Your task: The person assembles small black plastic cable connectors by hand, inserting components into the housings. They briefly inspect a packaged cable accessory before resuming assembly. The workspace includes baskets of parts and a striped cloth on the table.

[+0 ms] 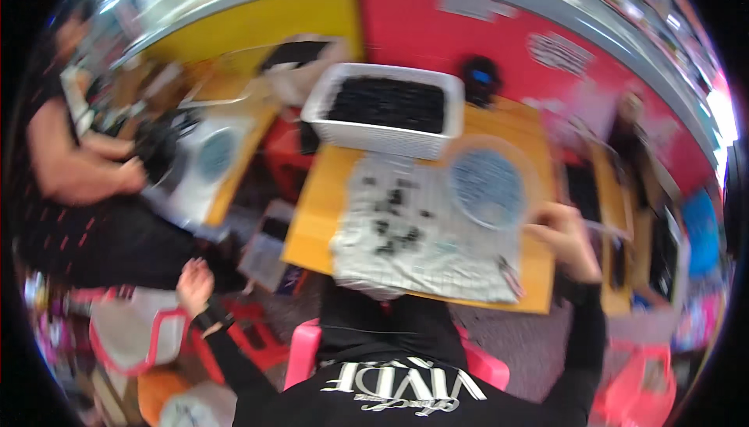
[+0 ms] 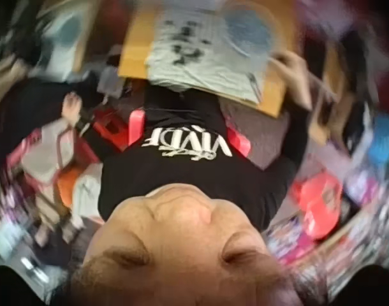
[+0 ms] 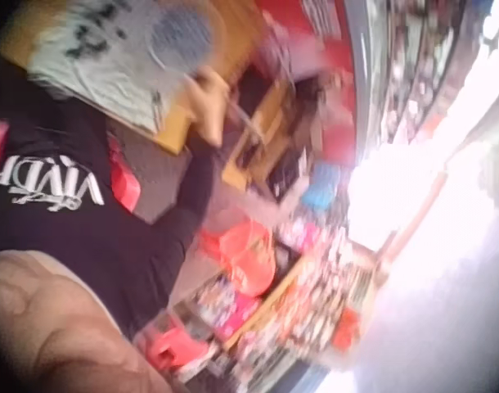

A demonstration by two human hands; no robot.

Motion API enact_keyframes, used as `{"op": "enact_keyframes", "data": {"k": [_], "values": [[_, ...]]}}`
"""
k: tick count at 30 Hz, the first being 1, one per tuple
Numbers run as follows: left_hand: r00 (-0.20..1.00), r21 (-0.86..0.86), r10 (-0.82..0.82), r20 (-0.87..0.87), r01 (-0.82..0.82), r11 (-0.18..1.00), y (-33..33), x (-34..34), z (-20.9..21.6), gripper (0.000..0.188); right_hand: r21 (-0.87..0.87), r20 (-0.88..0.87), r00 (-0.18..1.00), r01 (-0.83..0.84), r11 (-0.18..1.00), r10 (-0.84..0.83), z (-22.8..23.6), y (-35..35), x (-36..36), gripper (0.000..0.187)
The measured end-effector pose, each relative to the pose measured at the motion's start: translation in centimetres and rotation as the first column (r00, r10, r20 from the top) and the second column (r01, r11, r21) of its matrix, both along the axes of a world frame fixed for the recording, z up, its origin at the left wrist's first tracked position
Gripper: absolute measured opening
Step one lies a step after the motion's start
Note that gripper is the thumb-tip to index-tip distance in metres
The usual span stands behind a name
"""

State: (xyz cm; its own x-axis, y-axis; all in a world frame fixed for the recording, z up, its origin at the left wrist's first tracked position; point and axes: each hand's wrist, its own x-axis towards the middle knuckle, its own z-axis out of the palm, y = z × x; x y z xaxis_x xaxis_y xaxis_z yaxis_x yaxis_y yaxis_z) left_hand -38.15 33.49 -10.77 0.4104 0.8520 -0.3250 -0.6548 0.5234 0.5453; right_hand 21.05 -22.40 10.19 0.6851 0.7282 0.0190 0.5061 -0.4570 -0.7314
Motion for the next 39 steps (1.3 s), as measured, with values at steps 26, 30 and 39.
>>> {"op": "enact_keyframes", "data": {"k": [26, 30, 39], "values": [[0.563, 0.435, 0.826, 0.042, -0.754, 0.492, -1.7, -13.4, 26.1, 0.062, 0.275, 0.271, 0.807, 0.458, 0.845, -0.525, -10.7, -18.9, 10.1, 0.021], [0.502, 0.432, 0.841, -0.202, -0.725, 0.537, 1.7, -13.8, 23.5, 0.041, 0.345, 0.127, 0.82, 0.491, 0.8, -0.558, -12.3, -21.1, 10.2, 0.024], [0.762, 0.569, 0.633, -0.138, -0.462, 0.68, -1.3, -7.2, 17.8, 0.037, 0.297, 0.157, 0.837, 0.467, 0.833, -0.525, -9.9, -19.8, 4.8, 0.015]]}}
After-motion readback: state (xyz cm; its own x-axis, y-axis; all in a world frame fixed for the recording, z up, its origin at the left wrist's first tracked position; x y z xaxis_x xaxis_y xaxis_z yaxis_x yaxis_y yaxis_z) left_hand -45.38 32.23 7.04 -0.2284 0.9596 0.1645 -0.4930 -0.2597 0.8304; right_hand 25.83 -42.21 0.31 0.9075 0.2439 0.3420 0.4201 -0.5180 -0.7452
